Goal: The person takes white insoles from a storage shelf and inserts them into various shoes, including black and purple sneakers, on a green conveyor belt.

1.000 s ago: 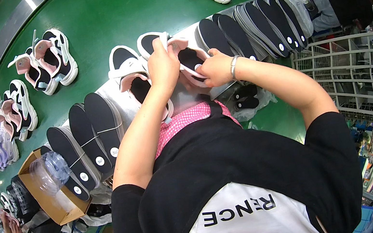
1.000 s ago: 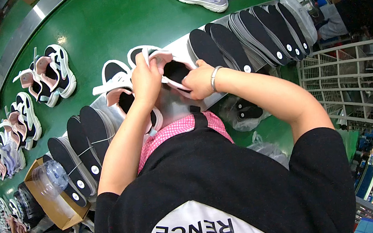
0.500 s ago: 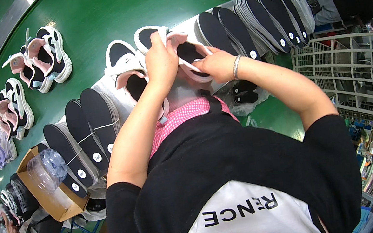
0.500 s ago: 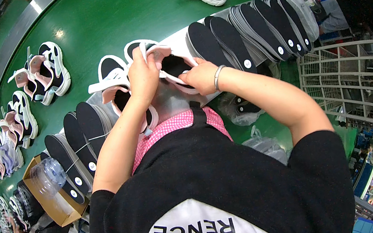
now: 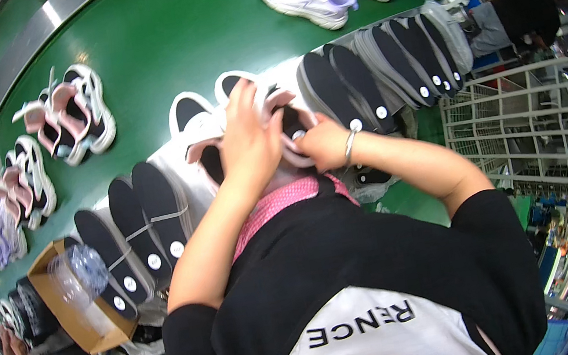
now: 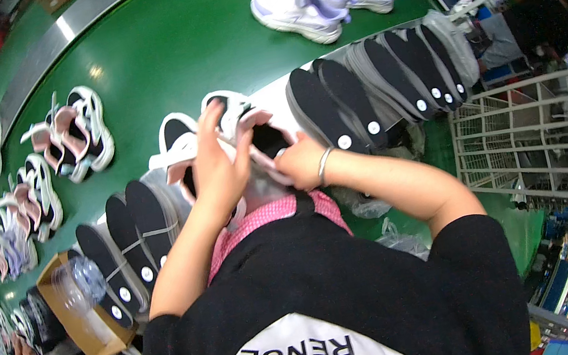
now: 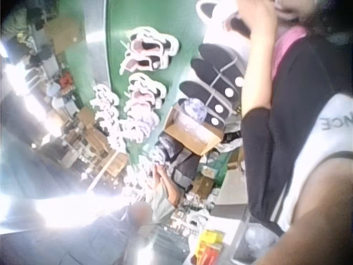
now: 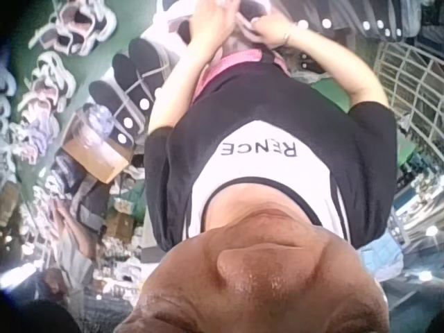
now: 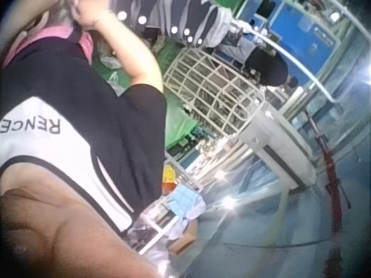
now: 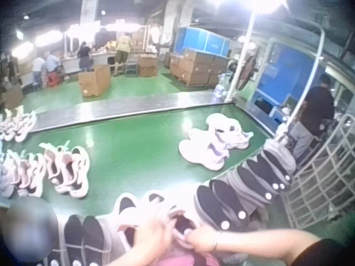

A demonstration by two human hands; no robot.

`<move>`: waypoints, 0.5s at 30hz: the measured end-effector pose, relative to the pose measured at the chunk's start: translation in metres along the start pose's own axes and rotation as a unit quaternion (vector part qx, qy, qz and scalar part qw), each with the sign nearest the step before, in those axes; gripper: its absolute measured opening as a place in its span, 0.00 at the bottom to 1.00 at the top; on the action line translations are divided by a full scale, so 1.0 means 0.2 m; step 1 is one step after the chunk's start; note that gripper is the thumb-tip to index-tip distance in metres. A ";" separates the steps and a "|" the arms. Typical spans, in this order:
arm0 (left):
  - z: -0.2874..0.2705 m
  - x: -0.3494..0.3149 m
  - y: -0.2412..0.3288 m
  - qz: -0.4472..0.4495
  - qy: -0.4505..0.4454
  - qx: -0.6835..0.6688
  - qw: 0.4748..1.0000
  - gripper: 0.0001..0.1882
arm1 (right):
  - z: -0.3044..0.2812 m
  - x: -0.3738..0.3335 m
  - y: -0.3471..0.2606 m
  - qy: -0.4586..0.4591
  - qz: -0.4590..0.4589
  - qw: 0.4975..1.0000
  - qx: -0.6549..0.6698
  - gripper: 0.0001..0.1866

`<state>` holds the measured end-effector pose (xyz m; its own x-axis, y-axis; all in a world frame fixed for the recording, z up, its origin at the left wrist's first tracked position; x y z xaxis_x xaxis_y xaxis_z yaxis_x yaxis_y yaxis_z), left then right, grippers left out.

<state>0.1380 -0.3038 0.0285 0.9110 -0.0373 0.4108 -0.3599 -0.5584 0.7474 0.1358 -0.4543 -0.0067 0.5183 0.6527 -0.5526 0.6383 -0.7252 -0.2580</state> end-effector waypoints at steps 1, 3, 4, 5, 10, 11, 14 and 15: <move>-0.07 -0.04 0.01 0.049 0.023 0.027 0.998 0.22 | 0.03 0.01 -0.01 -0.014 0.030 0.999 0.024 0.13; -0.17 -0.19 -0.08 0.030 0.023 0.086 0.996 0.22 | 0.06 0.02 -0.06 0.036 0.044 0.997 0.054 0.12; -0.20 -0.21 -0.07 -0.073 -0.040 0.103 0.991 0.25 | 0.06 0.03 -0.10 0.050 0.059 0.994 0.078 0.12; -0.19 -0.25 -0.11 -0.154 -0.118 0.144 0.970 0.35 | 0.07 0.04 -0.15 0.061 0.068 0.990 0.104 0.12; -0.05 -0.14 -0.13 -0.226 -0.214 0.220 0.924 0.40 | 0.01 0.11 -0.29 0.089 -0.011 0.959 0.269 0.23; -0.03 -0.11 -0.17 -0.223 -0.208 0.223 0.926 0.37 | -0.03 0.07 -0.25 0.141 -0.035 0.942 0.303 0.21; -0.02 0.03 -0.25 -0.192 -0.173 0.219 0.941 0.28 | -0.03 -0.04 -0.05 0.382 -0.065 0.849 0.360 0.16; -0.04 0.08 -0.31 -0.212 -0.161 0.233 0.935 0.27 | -0.06 -0.09 0.04 0.442 -0.047 0.846 0.295 0.15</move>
<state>0.1734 -0.2632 -0.0076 0.9924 0.0623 -0.1056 0.1049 -0.8774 0.4682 0.1388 -0.4693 0.0106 0.8708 0.4333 0.2324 0.4397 -0.4746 -0.7625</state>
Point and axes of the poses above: each hand's wrist, its own x-axis towards the middle knuckle, its own z-axis out of the palm, y = z × x, the point moved 2 cm from there along x, towards the middle knuckle, and after that the axes turned 2 degrees about x, right-handed, at the moved point
